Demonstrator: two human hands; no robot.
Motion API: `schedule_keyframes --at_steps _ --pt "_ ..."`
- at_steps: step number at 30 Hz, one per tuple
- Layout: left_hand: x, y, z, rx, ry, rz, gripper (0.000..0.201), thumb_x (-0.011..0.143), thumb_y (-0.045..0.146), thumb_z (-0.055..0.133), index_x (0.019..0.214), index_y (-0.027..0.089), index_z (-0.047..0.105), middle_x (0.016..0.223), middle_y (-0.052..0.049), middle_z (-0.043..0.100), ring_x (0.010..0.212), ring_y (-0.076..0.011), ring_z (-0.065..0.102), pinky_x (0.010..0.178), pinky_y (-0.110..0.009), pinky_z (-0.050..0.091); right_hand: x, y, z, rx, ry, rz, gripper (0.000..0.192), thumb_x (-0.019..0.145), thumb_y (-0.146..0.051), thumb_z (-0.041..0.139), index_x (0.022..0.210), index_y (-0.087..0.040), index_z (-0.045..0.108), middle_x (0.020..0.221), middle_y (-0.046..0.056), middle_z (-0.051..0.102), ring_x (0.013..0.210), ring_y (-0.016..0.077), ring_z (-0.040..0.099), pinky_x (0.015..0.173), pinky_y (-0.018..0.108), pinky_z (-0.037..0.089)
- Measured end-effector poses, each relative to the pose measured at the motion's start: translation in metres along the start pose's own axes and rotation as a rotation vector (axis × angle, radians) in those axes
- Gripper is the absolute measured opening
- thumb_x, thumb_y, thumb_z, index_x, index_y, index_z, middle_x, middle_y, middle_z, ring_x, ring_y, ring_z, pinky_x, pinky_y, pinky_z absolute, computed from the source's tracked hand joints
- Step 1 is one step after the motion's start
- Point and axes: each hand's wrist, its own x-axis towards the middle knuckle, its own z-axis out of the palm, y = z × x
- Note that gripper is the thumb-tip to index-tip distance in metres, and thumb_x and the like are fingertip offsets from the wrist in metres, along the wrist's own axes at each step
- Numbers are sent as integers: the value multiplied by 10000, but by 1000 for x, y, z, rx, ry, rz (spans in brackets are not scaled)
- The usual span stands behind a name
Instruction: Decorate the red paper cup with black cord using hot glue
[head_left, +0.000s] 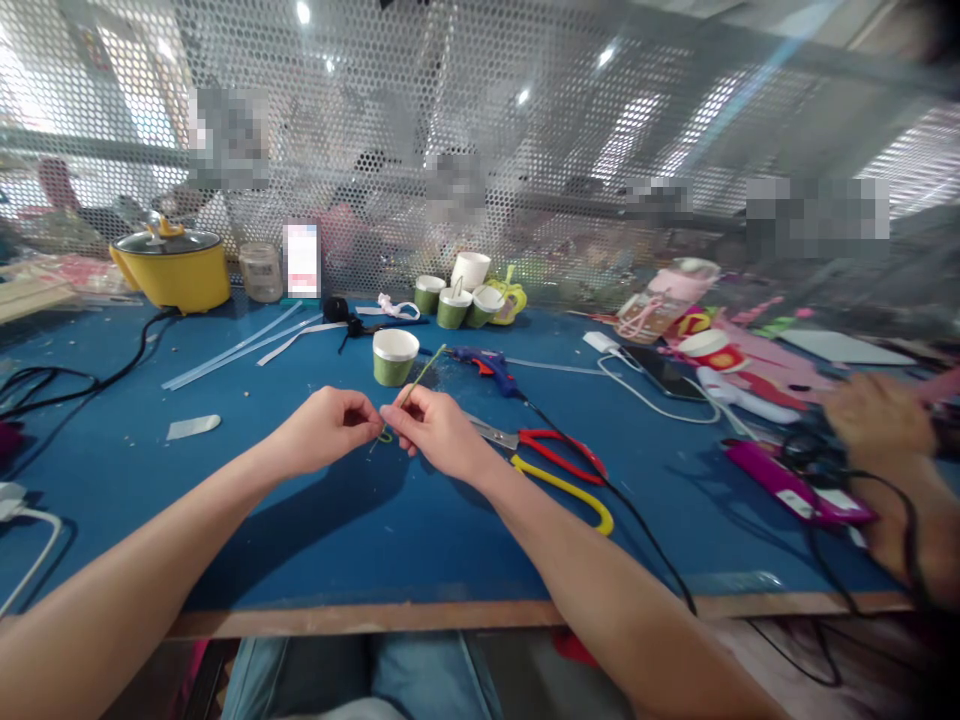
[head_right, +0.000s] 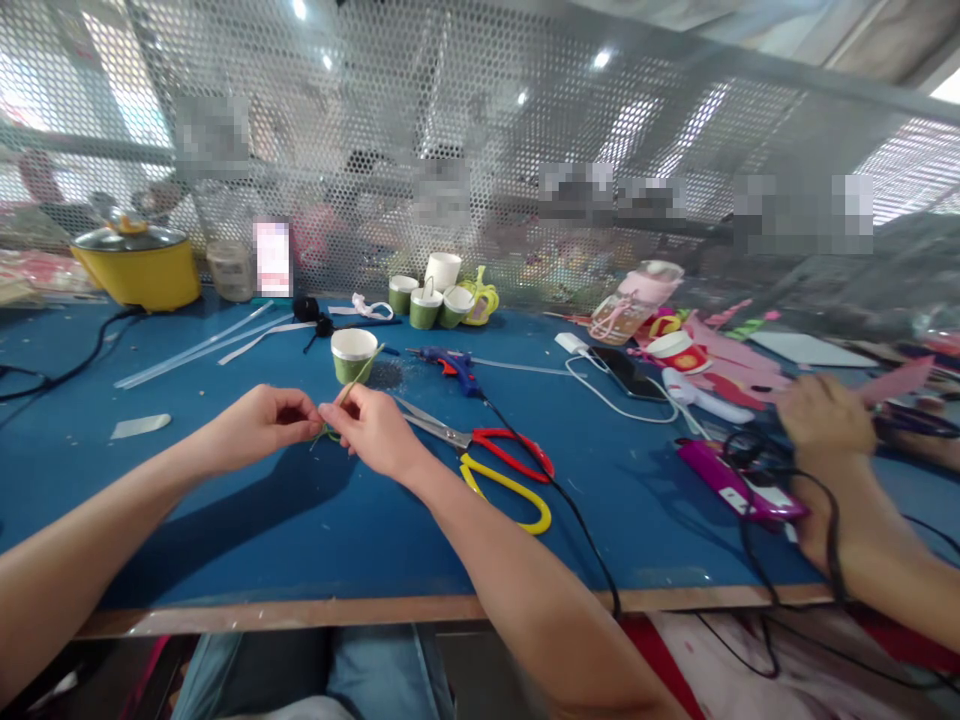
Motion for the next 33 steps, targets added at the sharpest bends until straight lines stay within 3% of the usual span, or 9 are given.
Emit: schedule_keyframes --at_steps 10,16,24,33 --pt "0 -3 7 41 61 14 146 656 286 552 662 143 580 585 -10 591 517 -113 487 488 -222 367 0 0 1 -34 52 -8 207 778 -333 507 659 -170 458 473 -46 487 396 77 466 397 194 382" --pt "-1 -1 10 66 92 -10 156 664 290 535 625 141 558 555 1 553 502 -104 439 473 -221 334 -1 2 3 -33 62 -25 223 767 -342 529 645 -169 457 486 -45 475 412 77 457 399 196 381" --pt "0 -2 6 -97 -35 -19 177 655 301 553 580 144 524 513 39 487 473 -79 381 457 -210 289 0 -2 -2 135 -110 -66 161 783 -310 511 729 -160 494 564 -31 503 506 79 493 463 196 436" --pt "0 -3 6 -160 -64 -34 162 648 297 582 621 141 551 530 47 503 489 -78 405 469 -203 299 -1 -2 -2 5 -22 -12 233 781 -364 507 662 -173 445 461 -57 459 393 67 430 383 181 347"
